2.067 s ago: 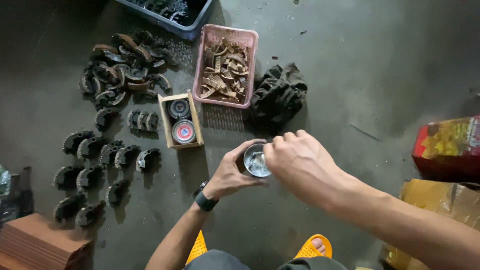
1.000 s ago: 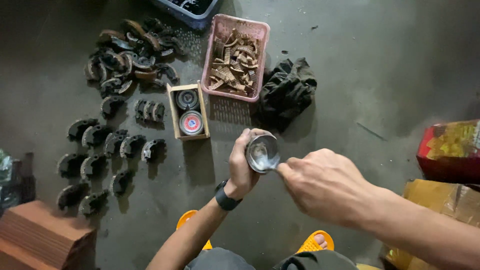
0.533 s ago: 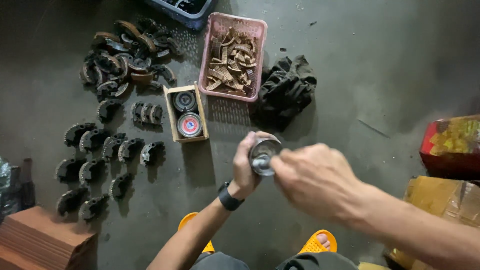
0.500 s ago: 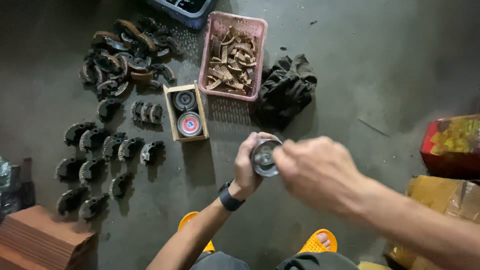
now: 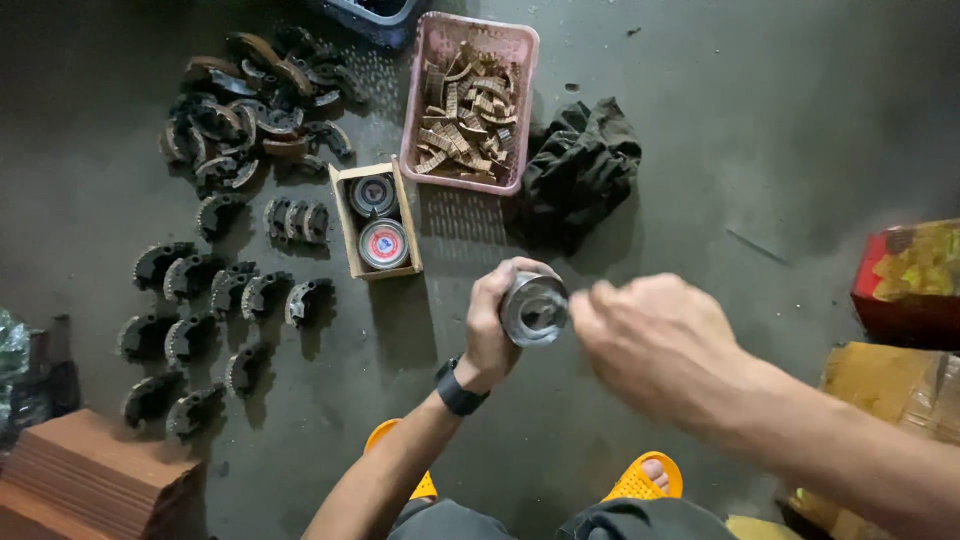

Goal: The recorder is mixing a white compound or adhesive in a small container using a spoon while preparing motorcycle brake shoes.

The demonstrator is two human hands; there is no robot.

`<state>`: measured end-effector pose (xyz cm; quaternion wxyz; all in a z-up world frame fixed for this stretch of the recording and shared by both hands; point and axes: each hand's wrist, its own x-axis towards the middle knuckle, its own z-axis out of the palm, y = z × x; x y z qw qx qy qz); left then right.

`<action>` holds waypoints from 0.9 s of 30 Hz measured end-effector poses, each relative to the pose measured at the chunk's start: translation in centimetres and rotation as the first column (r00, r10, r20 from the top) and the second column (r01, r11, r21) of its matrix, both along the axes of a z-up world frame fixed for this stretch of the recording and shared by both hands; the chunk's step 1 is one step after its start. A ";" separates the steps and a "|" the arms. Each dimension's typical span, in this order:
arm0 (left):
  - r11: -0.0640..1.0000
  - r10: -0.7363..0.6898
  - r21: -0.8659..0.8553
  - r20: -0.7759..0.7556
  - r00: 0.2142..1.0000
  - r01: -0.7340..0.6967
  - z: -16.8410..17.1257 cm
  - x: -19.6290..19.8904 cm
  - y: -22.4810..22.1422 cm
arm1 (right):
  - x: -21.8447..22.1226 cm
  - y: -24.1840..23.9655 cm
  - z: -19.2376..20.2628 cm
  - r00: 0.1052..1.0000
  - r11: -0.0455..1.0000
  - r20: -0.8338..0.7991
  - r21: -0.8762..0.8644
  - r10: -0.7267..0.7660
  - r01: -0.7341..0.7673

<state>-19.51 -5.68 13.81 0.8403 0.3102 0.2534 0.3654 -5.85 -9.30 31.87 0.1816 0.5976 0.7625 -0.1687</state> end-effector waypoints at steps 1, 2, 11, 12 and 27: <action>1.000 -0.001 0.000 -0.001 1.000 0.001 -0.1 0.0 -0.1 | -0.3 -0.6 -0.3 1.000 1.000 -0.001 0.000 -0.001 0.001; 1.000 0.014 0.019 0.017 1.000 -0.014 -0.2 0.1 -0.1 | -0.5 -1.2 -0.5 0.999 1.000 -0.047 -0.018 -0.003 0.002; 1.000 -0.011 0.016 0.014 1.000 0.011 -0.7 0.6 -0.2 | 0.2 -1.7 -1.4 1.000 0.997 -0.029 0.083 0.002 0.001; 0.999 0.013 0.033 0.014 1.000 -0.014 -0.9 0.5 -0.1 | 0.2 -2.3 -1.8 0.997 0.997 -0.074 0.078 -0.003 0.009; 0.993 0.073 0.088 0.001 0.997 -0.073 -2.2 1.7 -1.0 | 1.1 -1.2 -2.3 0.970 0.978 -0.233 0.174 -0.076 0.118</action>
